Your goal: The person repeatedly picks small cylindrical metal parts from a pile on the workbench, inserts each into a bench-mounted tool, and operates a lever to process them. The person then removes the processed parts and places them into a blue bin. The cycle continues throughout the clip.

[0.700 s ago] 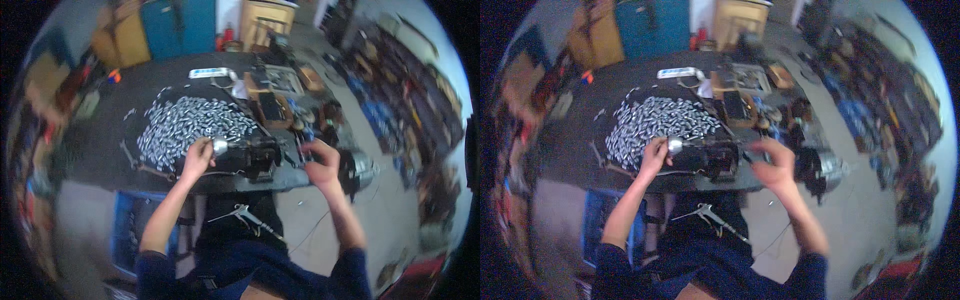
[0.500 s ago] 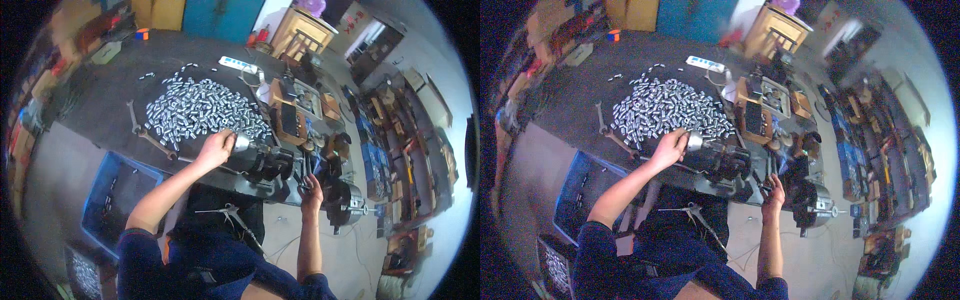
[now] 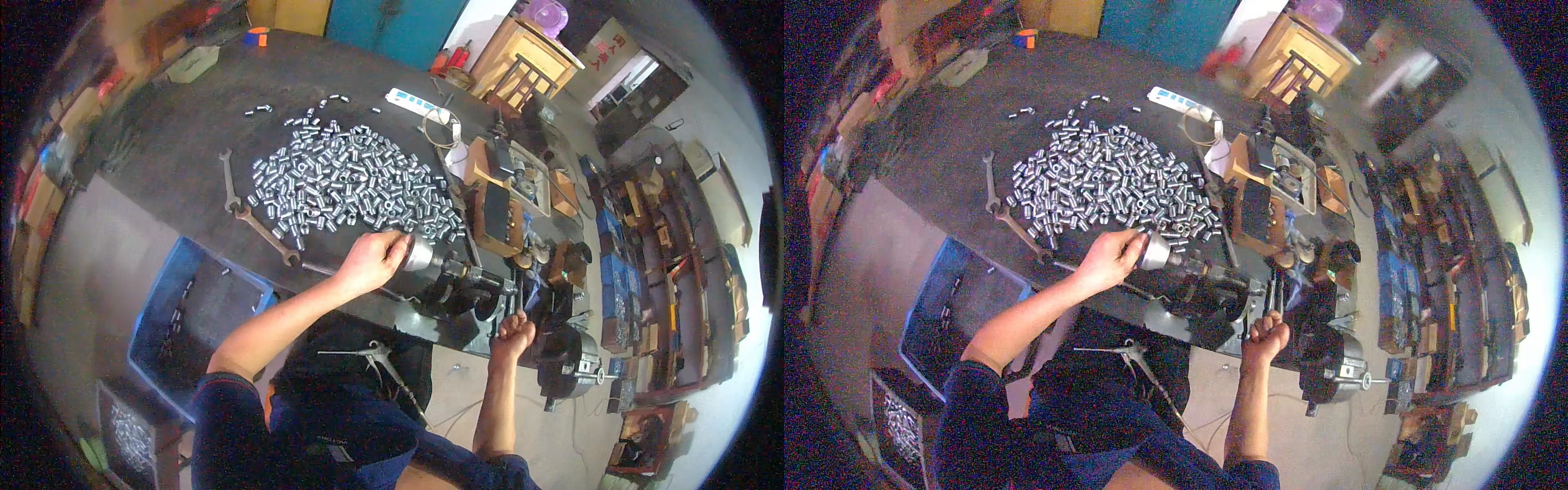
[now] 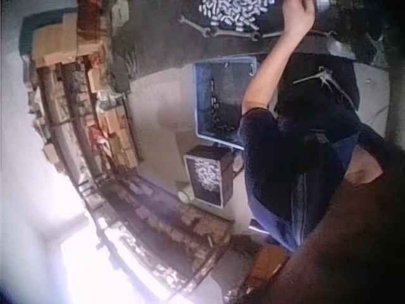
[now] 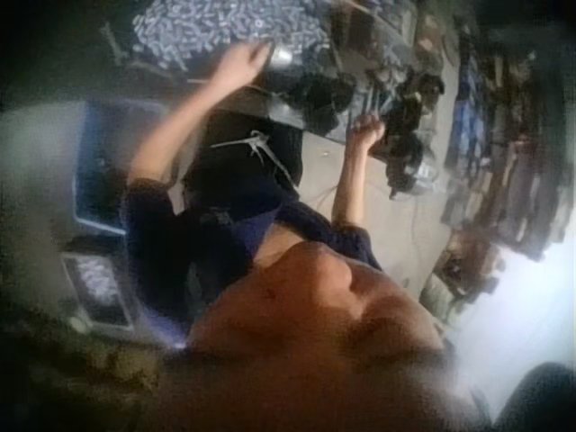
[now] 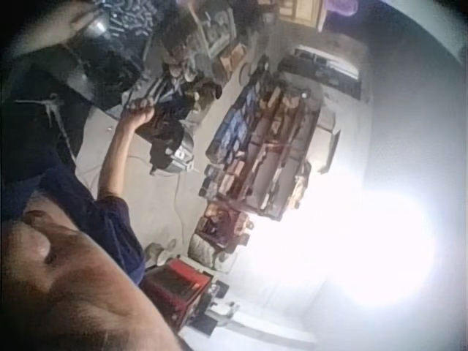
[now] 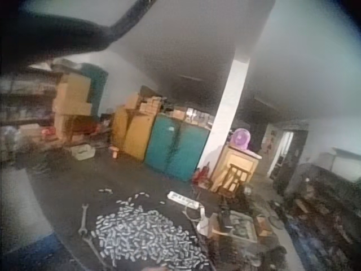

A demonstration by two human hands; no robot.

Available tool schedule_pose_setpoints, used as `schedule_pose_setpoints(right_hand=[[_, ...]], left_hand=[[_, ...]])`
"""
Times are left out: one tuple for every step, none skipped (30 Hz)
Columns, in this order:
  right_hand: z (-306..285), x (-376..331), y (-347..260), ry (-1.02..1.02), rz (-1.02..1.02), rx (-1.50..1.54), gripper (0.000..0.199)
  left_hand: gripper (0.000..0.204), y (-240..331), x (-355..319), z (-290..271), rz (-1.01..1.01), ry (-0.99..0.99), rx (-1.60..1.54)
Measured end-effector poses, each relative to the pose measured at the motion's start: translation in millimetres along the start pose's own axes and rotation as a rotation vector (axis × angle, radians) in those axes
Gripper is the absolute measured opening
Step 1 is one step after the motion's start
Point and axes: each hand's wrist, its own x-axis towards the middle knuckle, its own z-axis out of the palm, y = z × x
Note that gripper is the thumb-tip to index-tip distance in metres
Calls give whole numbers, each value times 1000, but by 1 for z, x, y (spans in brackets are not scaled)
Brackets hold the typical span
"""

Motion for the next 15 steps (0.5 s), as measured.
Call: schedule_pose_setpoints(right_hand=[[-4, 8, 10, 41, 3, -44, 17], [4, 15, 19, 146, -6, -166, 17], [14, 25, 24, 252, -24, -286, 17], [-1, 54, 34, 238, -35, -221, 17], [-8, 81, 34, 154, -62, -257, 18], [-16, 106, 32, 74, -96, -286, 18], [-12, 120, 27, -65, -152, -413, 19], [26, 111, 22, -80, -197, -354, 21], [48, 105, 10, -51, -114, -361, 22], [65, 93, -2, -55, -115, -343, 22], [75, 82, -12, -54, -119, -324, 23], [82, 70, -18, -57, -149, -215, 22], [86, 58, -22, -59, -178, -105, 22], [84, 44, -30, -188, -201, -10, 19], [90, 26, -33, -207, -256, -22, 18]], left_hand=[[27, -2, 0, 0, -12, -2, -2], [27, -6, -1, 0, -29, 1, -3], [27, -8, -1, 0, -39, 1, -6], [27, -8, 1, 3, -33, -41, -10], [27, -8, 2, 2, -32, -70, -9], [27, -7, 2, 1, -27, -104, -5], [27, -6, 4, 0, -20, -123, -10], [27, -6, 4, -3, -24, -124, -8], [26, -6, 4, -5, -20, -138, -12], [27, -2, 4, -8, -81, -154, -55], [27, 1, 3, -9, -142, -174, -100], [27, 2, 2, -10, -206, -188, -147], [28, 1, 1, -10, -221, -180, -168], [29, 0, 1, -8, -230, -178, -193], [29, -1, 0, -9, -247, -167, -214]])
